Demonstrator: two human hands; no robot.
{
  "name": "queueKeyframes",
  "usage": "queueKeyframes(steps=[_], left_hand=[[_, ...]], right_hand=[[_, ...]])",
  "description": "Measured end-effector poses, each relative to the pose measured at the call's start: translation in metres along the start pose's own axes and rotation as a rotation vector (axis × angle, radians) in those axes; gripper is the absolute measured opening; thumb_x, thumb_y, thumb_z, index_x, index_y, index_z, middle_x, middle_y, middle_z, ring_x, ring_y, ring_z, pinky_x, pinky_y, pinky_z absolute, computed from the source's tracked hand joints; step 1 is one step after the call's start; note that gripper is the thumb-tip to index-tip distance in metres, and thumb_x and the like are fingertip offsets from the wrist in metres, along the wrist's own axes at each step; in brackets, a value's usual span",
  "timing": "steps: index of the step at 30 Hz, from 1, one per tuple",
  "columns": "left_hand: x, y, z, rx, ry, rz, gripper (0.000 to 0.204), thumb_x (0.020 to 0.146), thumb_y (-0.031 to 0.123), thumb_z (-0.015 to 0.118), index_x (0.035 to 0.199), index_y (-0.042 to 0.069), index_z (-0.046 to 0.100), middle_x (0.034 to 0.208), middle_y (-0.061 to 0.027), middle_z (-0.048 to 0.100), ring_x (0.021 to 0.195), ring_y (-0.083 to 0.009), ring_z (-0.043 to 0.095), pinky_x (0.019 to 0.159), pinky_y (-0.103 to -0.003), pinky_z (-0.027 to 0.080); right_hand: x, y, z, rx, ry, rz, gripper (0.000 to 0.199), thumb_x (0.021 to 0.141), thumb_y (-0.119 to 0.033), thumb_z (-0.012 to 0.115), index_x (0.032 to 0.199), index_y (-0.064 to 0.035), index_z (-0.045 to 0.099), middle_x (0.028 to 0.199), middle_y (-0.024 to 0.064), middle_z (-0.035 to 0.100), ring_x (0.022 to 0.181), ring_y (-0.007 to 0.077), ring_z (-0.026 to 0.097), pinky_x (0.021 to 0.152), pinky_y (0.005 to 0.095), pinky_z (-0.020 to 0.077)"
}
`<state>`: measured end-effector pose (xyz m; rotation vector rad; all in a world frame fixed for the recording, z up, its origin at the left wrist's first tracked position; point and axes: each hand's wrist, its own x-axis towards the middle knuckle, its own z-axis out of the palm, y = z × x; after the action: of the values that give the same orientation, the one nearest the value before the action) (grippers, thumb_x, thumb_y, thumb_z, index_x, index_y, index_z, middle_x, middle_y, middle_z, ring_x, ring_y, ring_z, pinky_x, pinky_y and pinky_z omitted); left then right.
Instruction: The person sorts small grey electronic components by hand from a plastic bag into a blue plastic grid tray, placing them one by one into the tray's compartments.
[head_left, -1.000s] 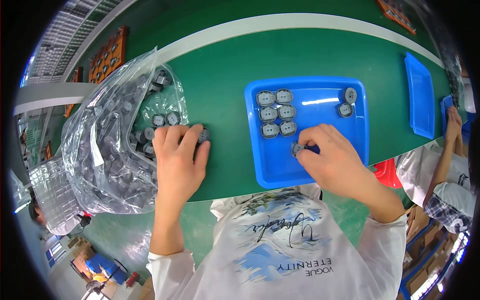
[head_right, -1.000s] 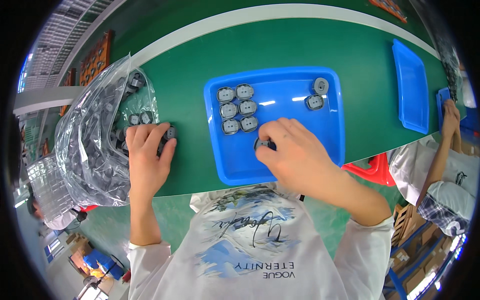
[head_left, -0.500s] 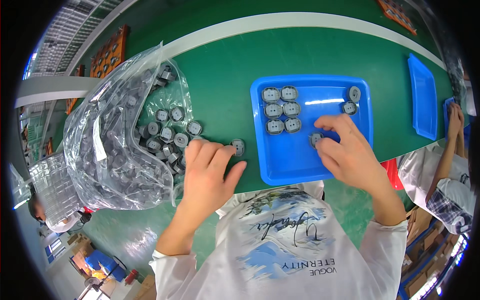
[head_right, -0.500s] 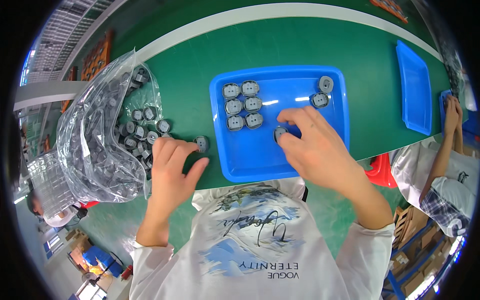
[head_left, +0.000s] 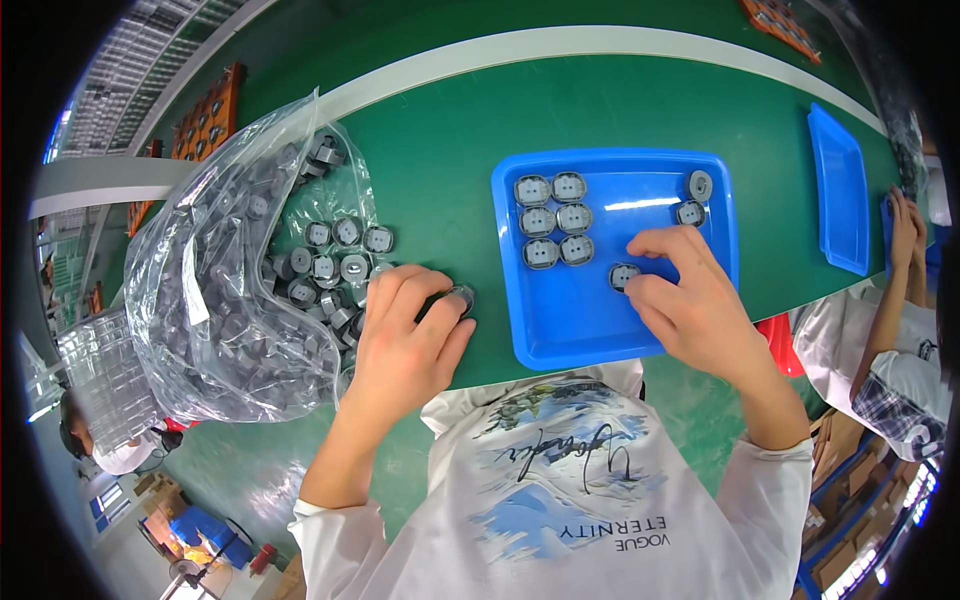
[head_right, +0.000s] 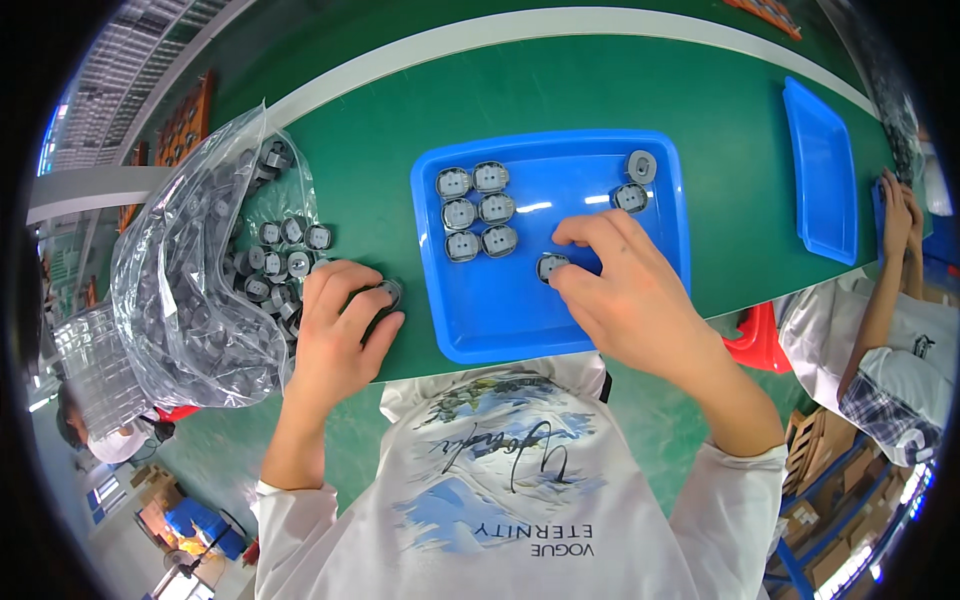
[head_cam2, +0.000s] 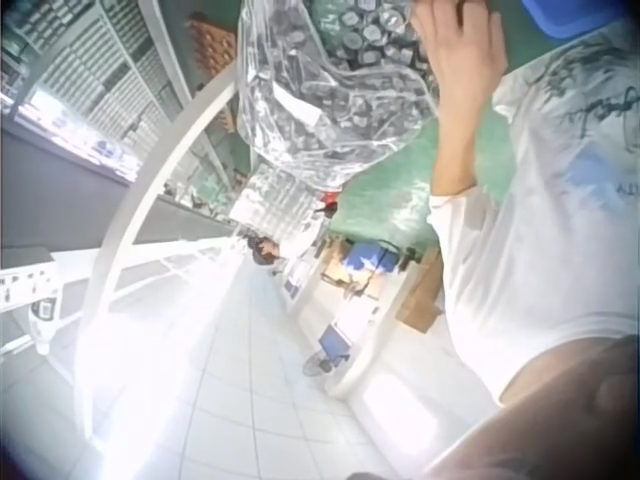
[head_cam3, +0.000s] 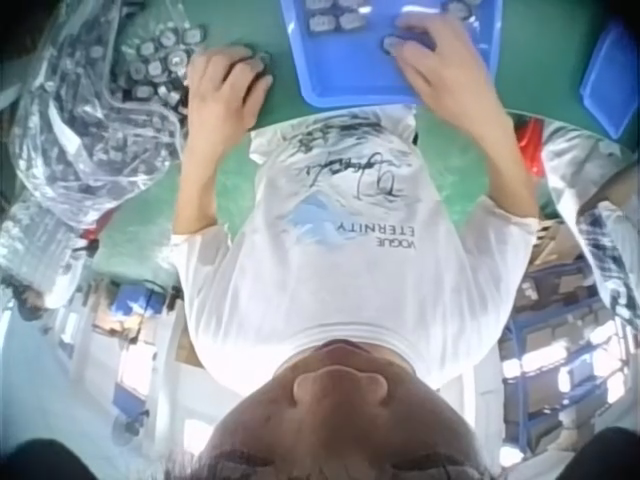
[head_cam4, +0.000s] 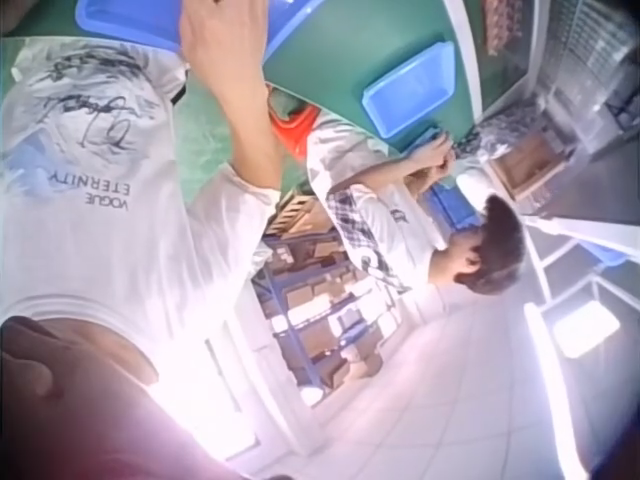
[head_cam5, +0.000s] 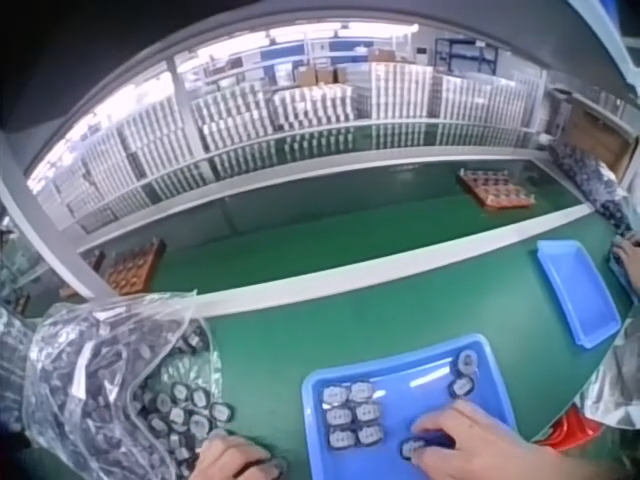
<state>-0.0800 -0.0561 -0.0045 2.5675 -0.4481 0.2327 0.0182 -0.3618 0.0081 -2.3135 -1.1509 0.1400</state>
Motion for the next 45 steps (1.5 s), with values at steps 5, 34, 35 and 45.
queueKeyframes(steps=[5,34,35,45], left_hand=[[0.003,0.002,0.003,0.003,0.049,0.027,0.025,0.071,0.000,0.077,0.094,0.002,0.068,0.110,-0.0123,0.063,0.101,-0.0336,0.059,0.087,-0.046,0.047],[0.043,0.052,0.033,0.035,0.034,-0.065,0.025,0.070,0.004,0.080,0.094,0.006,0.074,0.112,-0.0107,0.059,0.109,-0.0350,0.046,0.092,-0.046,0.040],[0.043,0.052,0.033,0.028,0.040,-0.079,0.026,0.070,0.005,0.080,0.095,0.007,0.074,0.112,-0.0105,0.059,0.109,-0.0347,0.046,0.092,-0.046,0.040],[-0.006,-0.007,-0.035,0.340,0.053,-0.366,0.035,0.075,0.004,0.076,0.109,0.006,0.070,0.109,-0.0115,0.060,0.102,-0.0340,0.052,0.091,-0.046,0.043]], right_hand=[[0.000,-0.001,0.000,0.025,0.034,-0.007,0.011,0.077,-0.003,0.075,0.084,-0.0035,0.068,0.114,0.0128,0.057,0.104,0.0331,0.057,0.089,0.0427,0.0494],[0.025,-0.007,0.019,0.081,0.092,-0.139,0.018,0.071,-0.005,0.079,0.087,-0.0063,0.071,0.108,0.0092,0.058,0.105,0.0319,0.052,0.088,0.0396,0.0485],[0.026,-0.007,0.017,0.116,0.112,-0.133,0.020,0.072,-0.005,0.080,0.089,-0.0064,0.071,0.109,0.0087,0.059,0.105,0.0319,0.053,0.088,0.0398,0.0486],[-0.014,0.014,-0.023,-0.332,0.162,0.226,0.023,0.074,-0.003,0.077,0.096,-0.0032,0.069,0.104,0.0127,0.062,0.102,0.0351,0.056,0.091,0.0450,0.0464]])
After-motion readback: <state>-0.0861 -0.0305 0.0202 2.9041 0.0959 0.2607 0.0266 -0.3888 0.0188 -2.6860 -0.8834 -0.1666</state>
